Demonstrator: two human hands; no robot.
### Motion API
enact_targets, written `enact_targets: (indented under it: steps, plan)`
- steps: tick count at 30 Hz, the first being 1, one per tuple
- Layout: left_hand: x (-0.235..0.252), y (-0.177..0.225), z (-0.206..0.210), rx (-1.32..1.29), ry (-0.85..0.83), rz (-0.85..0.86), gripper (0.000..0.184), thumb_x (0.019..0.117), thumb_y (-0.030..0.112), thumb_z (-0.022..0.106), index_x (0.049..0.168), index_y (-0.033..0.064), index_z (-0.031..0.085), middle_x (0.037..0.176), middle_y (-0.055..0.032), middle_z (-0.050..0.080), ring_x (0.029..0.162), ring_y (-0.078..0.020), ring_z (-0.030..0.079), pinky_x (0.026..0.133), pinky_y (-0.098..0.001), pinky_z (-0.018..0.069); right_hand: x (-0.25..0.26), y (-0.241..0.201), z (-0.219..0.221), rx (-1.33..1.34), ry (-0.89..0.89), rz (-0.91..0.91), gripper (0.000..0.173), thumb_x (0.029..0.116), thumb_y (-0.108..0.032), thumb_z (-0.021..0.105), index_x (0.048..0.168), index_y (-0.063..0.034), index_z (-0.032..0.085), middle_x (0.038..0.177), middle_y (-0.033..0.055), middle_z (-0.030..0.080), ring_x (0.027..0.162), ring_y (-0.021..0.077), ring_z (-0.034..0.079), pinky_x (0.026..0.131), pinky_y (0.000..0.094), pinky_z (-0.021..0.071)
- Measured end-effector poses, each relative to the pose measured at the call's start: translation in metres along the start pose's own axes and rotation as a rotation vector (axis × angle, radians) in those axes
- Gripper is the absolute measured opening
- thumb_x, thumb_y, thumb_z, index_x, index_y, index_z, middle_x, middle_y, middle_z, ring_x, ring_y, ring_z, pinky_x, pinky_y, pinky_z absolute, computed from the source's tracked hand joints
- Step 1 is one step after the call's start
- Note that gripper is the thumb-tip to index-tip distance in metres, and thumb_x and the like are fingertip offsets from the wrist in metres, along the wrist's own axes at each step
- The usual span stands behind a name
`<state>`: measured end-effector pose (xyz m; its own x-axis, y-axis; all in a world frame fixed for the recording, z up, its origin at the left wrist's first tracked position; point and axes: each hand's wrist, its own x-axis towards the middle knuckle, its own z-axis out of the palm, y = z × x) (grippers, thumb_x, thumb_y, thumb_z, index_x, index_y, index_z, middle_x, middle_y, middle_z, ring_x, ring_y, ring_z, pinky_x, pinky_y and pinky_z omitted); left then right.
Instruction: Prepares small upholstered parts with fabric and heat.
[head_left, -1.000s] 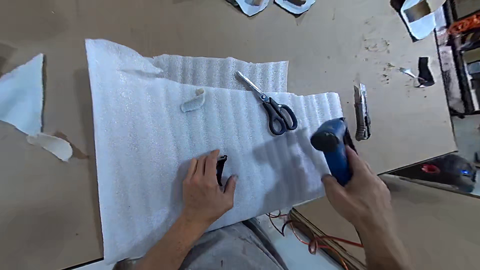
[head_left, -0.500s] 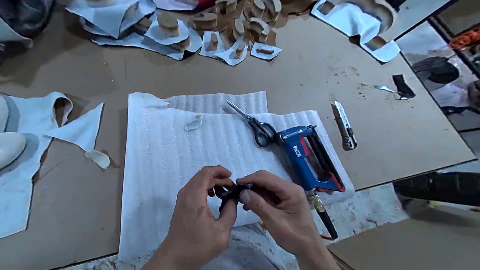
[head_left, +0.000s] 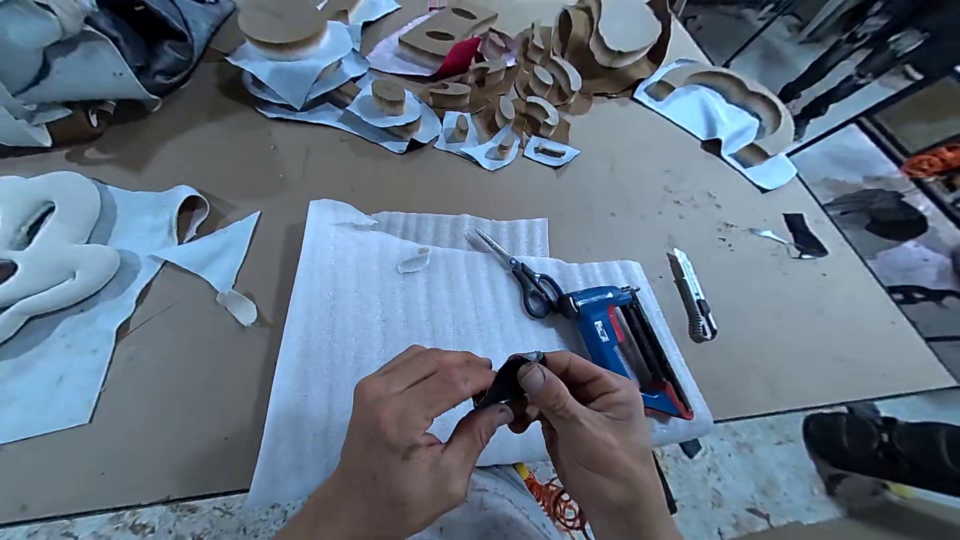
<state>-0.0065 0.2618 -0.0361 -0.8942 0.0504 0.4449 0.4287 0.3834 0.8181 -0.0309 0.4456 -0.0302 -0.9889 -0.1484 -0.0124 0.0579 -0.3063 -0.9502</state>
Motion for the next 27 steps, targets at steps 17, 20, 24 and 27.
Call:
enact_targets:
  steps: [17, 20, 24, 27]
  plan:
    - [0.012, 0.000, 0.010, -0.641, -0.040, -0.175, 0.029, 0.1015, 0.027, 0.065, 0.117, 0.0033, 0.070, 0.111, -0.0049, 0.065, 0.102, -0.0107, 0.064, 0.091, -0.0287, 0.0573, -0.001, 0.008, 0.013, 0.222, -0.062, -0.177, 0.016, 0.0905, -0.010, 0.077, 0.105, -0.0035, 0.077, 0.098, 0.0083, 0.077, 0.087, 0.0100, 0.074, 0.079, 0.0250, 0.0626]
    - [0.014, -0.004, 0.015, -0.669, 0.015, -0.205, 0.025, 0.1035, 0.022, 0.061, 0.117, 0.0025, 0.069, 0.115, -0.0055, 0.065, 0.107, -0.0117, 0.065, 0.095, -0.0296, 0.0568, 0.002, 0.008, 0.015, -0.076, -0.028, -0.224, 0.019, 0.0890, -0.017, 0.079, 0.106, -0.0090, 0.077, 0.103, 0.0021, 0.076, 0.092, 0.0065, 0.072, 0.082, 0.0226, 0.0612]
    - [0.020, 0.001, 0.014, -0.532, 0.069, -0.241, 0.028, 0.1086, 0.021, 0.049, 0.113, -0.0015, 0.065, 0.103, -0.0051, 0.073, 0.094, -0.0101, 0.071, 0.083, -0.0285, 0.0612, 0.009, -0.011, 0.011, -0.560, -0.033, -0.418, 0.033, 0.0928, -0.032, 0.076, 0.123, -0.0191, 0.069, 0.118, 0.0011, 0.067, 0.106, 0.0158, 0.069, 0.086, 0.0327, 0.0629]
    - [0.020, 0.000, 0.014, -0.439, 0.078, -0.232, 0.027, 0.1081, 0.023, 0.047, 0.104, 0.0039, 0.066, 0.090, -0.0002, 0.069, 0.076, -0.0019, 0.064, 0.063, -0.0178, 0.0537, 0.017, -0.025, 0.019, -0.636, -0.081, -0.482, 0.029, 0.0924, -0.029, 0.076, 0.117, -0.0153, 0.069, 0.109, 0.0013, 0.069, 0.096, 0.0132, 0.070, 0.081, 0.0298, 0.0638]
